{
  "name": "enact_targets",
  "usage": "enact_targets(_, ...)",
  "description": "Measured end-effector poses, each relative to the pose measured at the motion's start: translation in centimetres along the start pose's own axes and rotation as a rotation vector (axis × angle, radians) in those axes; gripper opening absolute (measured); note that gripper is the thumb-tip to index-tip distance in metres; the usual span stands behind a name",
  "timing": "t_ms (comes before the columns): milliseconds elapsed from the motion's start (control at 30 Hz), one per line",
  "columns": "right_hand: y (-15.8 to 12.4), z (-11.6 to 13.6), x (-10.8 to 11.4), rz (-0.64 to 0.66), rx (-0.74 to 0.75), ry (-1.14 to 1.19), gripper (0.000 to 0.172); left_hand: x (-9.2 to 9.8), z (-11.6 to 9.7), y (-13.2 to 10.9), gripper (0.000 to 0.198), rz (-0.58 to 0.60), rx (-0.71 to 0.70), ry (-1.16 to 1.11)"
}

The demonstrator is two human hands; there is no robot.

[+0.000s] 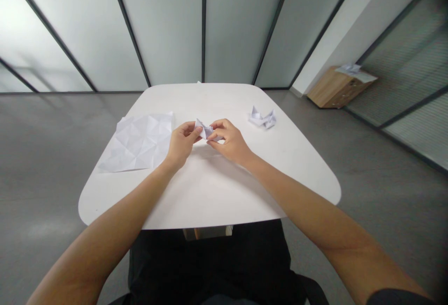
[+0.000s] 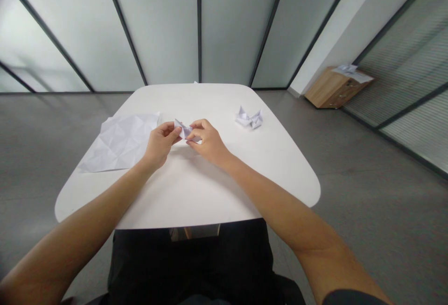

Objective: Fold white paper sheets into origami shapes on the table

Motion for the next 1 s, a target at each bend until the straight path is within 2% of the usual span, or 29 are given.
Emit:
enact_targets(100,0.0,0.0,0.0,0.024,0.027,-0.014,0.006,0.1,-0.2,0.0,0.036,0.029,-0.039,0.089)
enact_targets(200,0.1,0.2,0.1,0.043,-0.008,0.023,0.003,0.3,-0.3,0.0,0.039,0.046,-0.047,0.118)
enact_targets(300,0.2,0.4,0.3,0.037,-0.140,0.139,0.017,0.4,-0.3,0.0,0.042,0.044,-0.059,0.128)
enact_targets(367,0.3,0.5,0.5,-0.014,-0.239,0.204,0.025,0.5,-0.5,0.0,0.042,0.041,-0.085,0.181)
enact_targets(533,0.3,0.7,0.7,-0.143,-0.328,0.146,0.042,0.3,-1.0,-0.3,0.034,0.079,-0.139,0.447)
enact_targets(700,0.1,0.8,0.5,-0.143,-0.339,0.117,0.039,0.4,-1.1,-0.4,0.028,0.187,-0.198,0.599)
enact_targets(1000,-0.3,0.6,0.2,-0.079,-0.233,0.074,0.029,0.6,-1.4,-0.4,0.022,0.330,-0.334,0.887)
Point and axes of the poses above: each hand's wrist, its own y-axis towards the middle knuckle, its own x-axis out of the back of the hand, z = x × y, the point moved 2 cm from there along y, towards the middle knuckle, and after that the axes turned 5 degrees about y, right-handed, at the moved point
